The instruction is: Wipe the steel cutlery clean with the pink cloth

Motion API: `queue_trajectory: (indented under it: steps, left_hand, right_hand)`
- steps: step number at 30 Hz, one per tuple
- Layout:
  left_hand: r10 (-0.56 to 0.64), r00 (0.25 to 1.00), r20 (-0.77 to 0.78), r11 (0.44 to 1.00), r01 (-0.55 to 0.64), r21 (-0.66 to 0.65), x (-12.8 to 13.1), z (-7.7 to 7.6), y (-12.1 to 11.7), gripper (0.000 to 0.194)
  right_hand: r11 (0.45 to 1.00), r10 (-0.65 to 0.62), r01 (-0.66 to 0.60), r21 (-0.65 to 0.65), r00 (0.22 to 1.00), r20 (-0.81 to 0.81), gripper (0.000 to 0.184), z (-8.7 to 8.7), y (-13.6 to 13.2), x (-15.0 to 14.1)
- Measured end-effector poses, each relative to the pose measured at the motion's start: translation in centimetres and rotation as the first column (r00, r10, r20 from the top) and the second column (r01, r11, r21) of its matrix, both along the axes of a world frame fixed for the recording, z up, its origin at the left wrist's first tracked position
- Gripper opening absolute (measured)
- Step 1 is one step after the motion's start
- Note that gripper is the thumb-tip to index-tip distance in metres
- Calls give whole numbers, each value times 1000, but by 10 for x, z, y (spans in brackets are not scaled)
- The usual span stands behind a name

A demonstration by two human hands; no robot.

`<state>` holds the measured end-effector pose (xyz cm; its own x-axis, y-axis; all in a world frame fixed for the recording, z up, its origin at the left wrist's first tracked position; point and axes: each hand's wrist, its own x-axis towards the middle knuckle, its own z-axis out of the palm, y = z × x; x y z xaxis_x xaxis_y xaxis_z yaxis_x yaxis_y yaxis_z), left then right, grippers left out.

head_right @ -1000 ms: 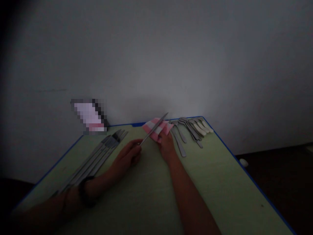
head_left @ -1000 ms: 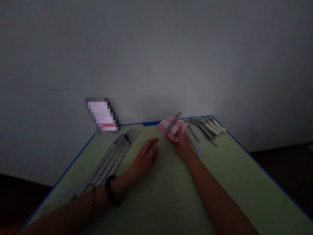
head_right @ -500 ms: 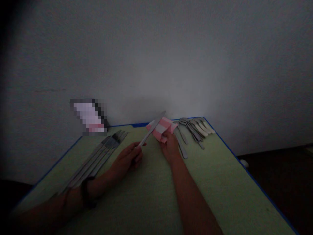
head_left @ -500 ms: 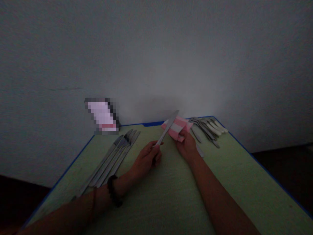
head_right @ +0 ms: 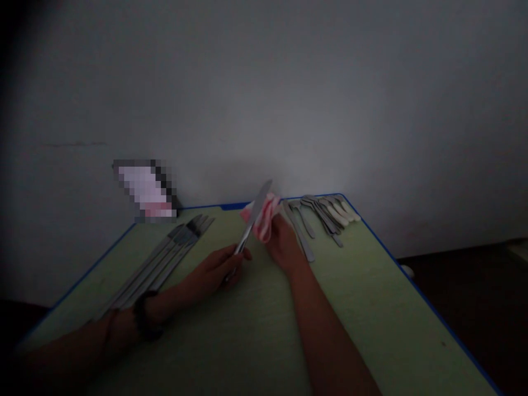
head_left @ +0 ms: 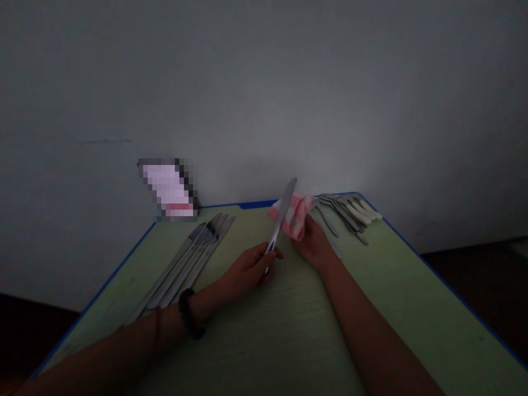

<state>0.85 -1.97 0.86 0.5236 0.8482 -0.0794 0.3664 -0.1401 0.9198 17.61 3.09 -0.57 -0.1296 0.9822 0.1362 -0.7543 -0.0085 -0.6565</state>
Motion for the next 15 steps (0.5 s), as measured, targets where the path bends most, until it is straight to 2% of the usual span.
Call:
queue_trajectory:
  steps: [3,7,11,15]
  left_hand:
    - [-35,994,-108,994,45,99,-1,1,0,29]
    - [-33,973,-229,971,85,222,-1,2,0,29]
    - [-42,934,-356,950,147,276,0,4,-5,31]
    - [-89,866,-492,907,275,320,1,3,-15,31]
  right_hand:
    - [1000,-4,3,7,989,150,20,-5,-3,-2]
    - [999,-11,20,-43,980,197,23,-11,-5,-5]
    - [990,-94,111,-89,980,178,21,-13,0,-5]
    - [941,-284,281,-188,959,12,17,-9,9,1]
